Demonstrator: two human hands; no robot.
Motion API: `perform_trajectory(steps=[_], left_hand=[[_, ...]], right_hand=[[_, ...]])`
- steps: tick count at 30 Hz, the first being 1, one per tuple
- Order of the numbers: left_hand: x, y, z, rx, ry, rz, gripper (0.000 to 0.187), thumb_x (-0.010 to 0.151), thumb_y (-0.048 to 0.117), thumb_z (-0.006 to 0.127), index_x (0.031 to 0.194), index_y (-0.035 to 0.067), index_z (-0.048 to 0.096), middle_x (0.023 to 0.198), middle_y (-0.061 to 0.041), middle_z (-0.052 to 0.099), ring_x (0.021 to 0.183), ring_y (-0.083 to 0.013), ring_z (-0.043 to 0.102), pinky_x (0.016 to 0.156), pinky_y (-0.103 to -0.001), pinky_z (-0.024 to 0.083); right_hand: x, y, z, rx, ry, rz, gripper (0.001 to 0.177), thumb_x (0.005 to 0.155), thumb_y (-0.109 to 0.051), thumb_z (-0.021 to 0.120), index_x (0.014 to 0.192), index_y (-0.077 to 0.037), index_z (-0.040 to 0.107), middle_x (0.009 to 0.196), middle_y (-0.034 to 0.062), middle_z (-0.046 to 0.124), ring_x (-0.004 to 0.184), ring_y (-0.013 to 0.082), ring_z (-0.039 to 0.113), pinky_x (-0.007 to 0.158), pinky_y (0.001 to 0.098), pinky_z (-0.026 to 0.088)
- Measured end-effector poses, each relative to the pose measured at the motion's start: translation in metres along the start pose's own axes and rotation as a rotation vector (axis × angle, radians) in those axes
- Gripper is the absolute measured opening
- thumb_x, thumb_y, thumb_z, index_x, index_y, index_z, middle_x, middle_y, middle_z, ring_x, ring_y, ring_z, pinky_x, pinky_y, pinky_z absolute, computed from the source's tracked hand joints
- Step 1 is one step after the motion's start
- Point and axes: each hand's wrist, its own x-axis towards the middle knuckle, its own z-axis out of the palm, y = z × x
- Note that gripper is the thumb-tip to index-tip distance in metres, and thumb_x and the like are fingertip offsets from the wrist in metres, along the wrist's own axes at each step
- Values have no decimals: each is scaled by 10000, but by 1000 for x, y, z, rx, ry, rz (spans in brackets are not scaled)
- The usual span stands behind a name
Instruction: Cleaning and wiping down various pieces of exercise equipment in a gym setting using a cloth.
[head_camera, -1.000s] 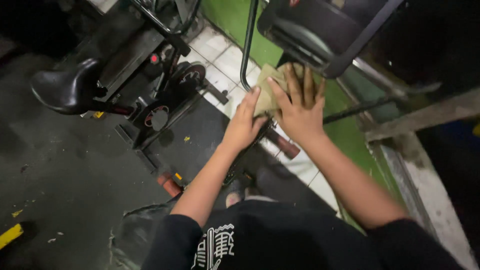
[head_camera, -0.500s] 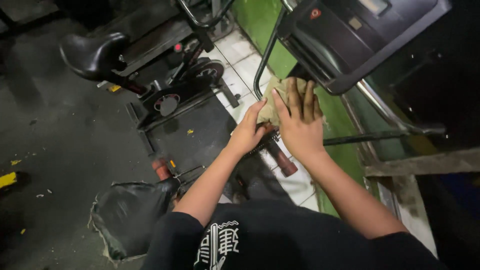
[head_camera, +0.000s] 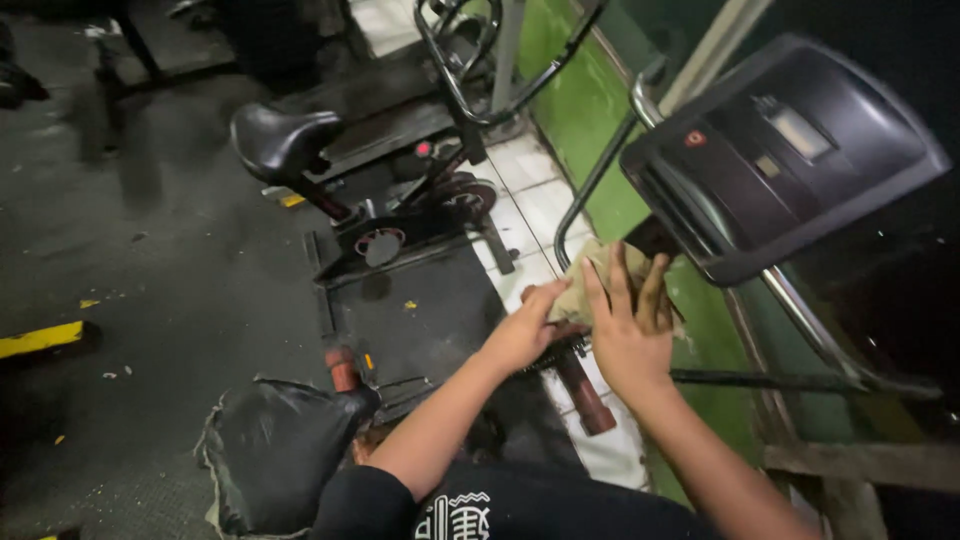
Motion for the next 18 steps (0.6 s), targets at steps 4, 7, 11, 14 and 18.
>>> perform_trajectory(steps=[4, 7, 11, 14, 18], left_hand=[[-3, -25, 1, 13, -22, 80, 734, 815, -122, 614, 1488, 88, 411, 1340, -226, 534, 1260, -426, 597, 1076, -414, 486], [-11, -35, 2, 24, -137, -158, 748, 841, -103, 571, 1527, 113, 366, 1334, -218, 526, 1177, -406, 622, 1015, -406, 514], [-26, -86, 21, 13, -51, 22, 745, 792, -142, 585, 1478, 50, 367, 1483, -255, 463, 1348, -439, 519, 1103, -434, 440], [-37, -98, 23, 18, -54, -61, 699, 824, -123, 572, 1474, 50, 380, 1469, -257, 485, 1347, -426, 531, 1097, -429, 448], [-47, -89, 19, 14, -81, -237, 626, 898, -73, 517, 1493, 78, 396, 1431, -240, 531, 1279, -397, 596, 1044, -411, 496]], right_hand=[[-5, -7, 17, -3, -16, -1, 640, 917, -151, 569, 1552, -204, 516, 1664, 109, 336, 1472, 534, 334, 1112, 541, 464], [-14, -13, 35, 15, -102, -22, 666, 891, -121, 545, 1549, -216, 503, 1666, 94, 316, 1469, 502, 323, 1131, 529, 440], [-28, -23, 55, 70, -123, -87, 641, 896, -109, 512, 1529, -205, 476, 1674, 56, 277, 1481, 461, 308, 1156, 518, 399], [-32, -29, 59, 137, -145, -139, 633, 893, -114, 503, 1522, -167, 465, 1673, 55, 268, 1478, 432, 314, 1169, 513, 375], [-37, -34, 64, 171, -154, -179, 622, 895, -135, 505, 1516, -148, 477, 1665, 38, 279, 1453, 395, 341, 1153, 497, 365]])
